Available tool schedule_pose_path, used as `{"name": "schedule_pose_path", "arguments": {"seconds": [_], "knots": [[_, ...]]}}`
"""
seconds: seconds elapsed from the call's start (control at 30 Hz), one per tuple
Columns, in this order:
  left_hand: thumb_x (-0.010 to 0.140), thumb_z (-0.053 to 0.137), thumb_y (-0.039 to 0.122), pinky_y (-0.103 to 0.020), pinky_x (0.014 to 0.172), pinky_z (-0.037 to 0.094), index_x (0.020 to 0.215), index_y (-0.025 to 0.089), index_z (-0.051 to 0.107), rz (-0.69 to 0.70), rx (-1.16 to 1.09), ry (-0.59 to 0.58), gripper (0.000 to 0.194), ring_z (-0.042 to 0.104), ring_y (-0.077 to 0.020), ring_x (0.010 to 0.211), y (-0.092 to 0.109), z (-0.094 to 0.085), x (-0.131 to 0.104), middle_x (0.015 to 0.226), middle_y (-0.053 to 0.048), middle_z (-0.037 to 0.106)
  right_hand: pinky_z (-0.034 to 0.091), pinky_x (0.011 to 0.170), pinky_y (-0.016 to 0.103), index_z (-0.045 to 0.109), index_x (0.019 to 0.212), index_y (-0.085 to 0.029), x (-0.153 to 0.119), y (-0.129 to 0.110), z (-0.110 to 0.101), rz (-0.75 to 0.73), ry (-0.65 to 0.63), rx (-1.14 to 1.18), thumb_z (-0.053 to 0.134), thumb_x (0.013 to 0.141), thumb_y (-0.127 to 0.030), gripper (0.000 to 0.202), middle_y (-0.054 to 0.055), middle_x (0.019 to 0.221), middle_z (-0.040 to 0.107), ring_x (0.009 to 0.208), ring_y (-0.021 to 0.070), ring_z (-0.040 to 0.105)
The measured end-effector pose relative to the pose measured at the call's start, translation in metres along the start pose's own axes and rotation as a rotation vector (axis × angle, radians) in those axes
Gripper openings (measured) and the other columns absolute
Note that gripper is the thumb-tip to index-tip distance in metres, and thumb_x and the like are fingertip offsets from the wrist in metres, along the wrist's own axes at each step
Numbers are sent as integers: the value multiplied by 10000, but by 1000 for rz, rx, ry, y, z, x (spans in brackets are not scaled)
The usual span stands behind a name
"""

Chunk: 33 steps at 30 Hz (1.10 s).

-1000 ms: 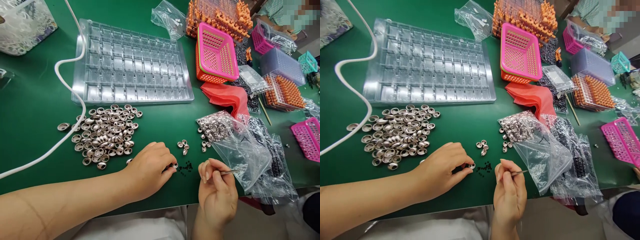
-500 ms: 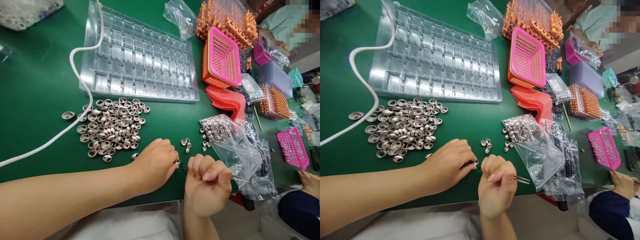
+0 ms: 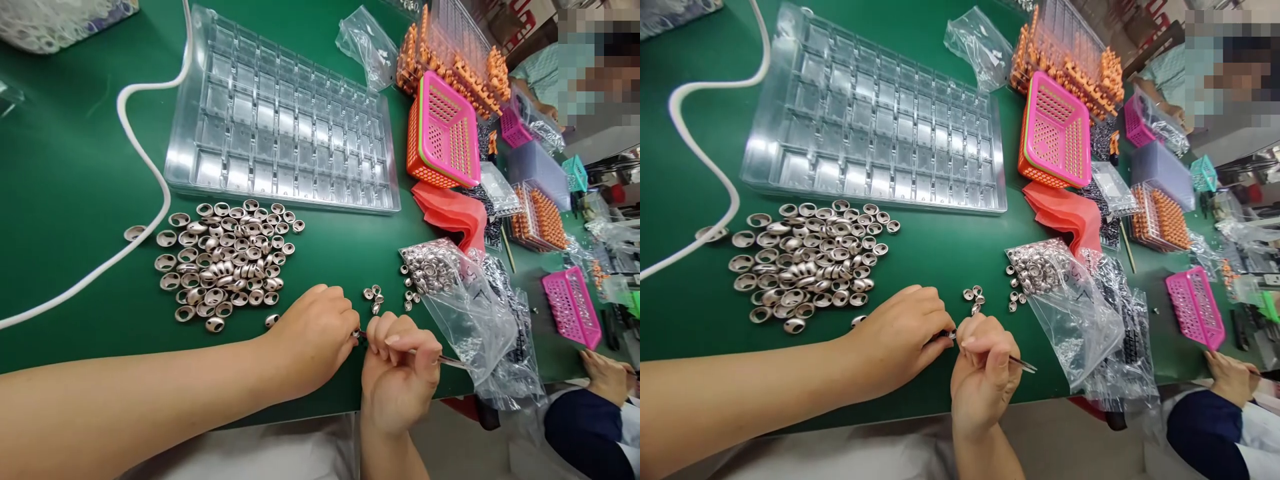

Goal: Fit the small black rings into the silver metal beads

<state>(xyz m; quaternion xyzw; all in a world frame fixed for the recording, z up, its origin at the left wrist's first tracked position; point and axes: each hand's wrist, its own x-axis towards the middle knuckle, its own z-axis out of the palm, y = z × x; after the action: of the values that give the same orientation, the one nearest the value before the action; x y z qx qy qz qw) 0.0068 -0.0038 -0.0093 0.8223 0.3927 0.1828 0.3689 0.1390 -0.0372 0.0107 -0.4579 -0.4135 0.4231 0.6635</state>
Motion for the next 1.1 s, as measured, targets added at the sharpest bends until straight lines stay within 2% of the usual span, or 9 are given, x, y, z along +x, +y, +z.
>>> {"name": "schedule_pose_path", "arguments": {"seconds": [0.23, 0.43, 0.77, 0.9, 1.1], "knots": [[914, 700, 190, -370, 756, 370, 858, 178, 727, -14, -12, -18, 63, 576, -219, 852, -1, 0, 2, 802, -18, 693, 332, 527, 257, 668, 736, -218, -1, 2, 1, -4, -15, -20, 448, 1040, -362, 402, -55, 569, 316, 531, 104, 382], [902, 695, 167, -361, 745, 366, 814, 182, 711, -1, -22, 19, 90, 562, -206, 822, -3, 2, 1, 766, -8, 675, 336, 538, 264, 650, 710, -215, 0, 3, 1, 2, -34, -53, 456, 1041, -360, 410, -56, 571, 308, 536, 108, 408], [873, 713, 148, -349, 716, 362, 744, 174, 666, 25, -11, 50, 139, 531, -186, 767, -2, 0, 1, 715, 6, 653, 356, 567, 305, 608, 619, -192, -2, -2, -9, 63, -161, -86, 511, 983, -235, 380, -15, 588, 465, 582, 126, 452], [891, 694, 152, -351, 719, 358, 771, 181, 686, 24, -15, 45, 124, 537, -193, 780, -3, 2, 1, 724, 0, 660, 349, 558, 299, 628, 631, -186, -1, -3, -12, 70, -200, -79, 510, 962, -175, 352, -11, 575, 507, 579, 123, 461], [912, 679, 163, -354, 728, 363, 791, 181, 703, 27, -14, 46, 124, 545, -198, 790, -2, 1, 2, 739, -5, 673, 352, 546, 302, 681, 656, -195, -4, -5, -14, 54, -205, -129, 508, 968, -187, 358, -11, 552, 516, 549, 124, 464]]}}
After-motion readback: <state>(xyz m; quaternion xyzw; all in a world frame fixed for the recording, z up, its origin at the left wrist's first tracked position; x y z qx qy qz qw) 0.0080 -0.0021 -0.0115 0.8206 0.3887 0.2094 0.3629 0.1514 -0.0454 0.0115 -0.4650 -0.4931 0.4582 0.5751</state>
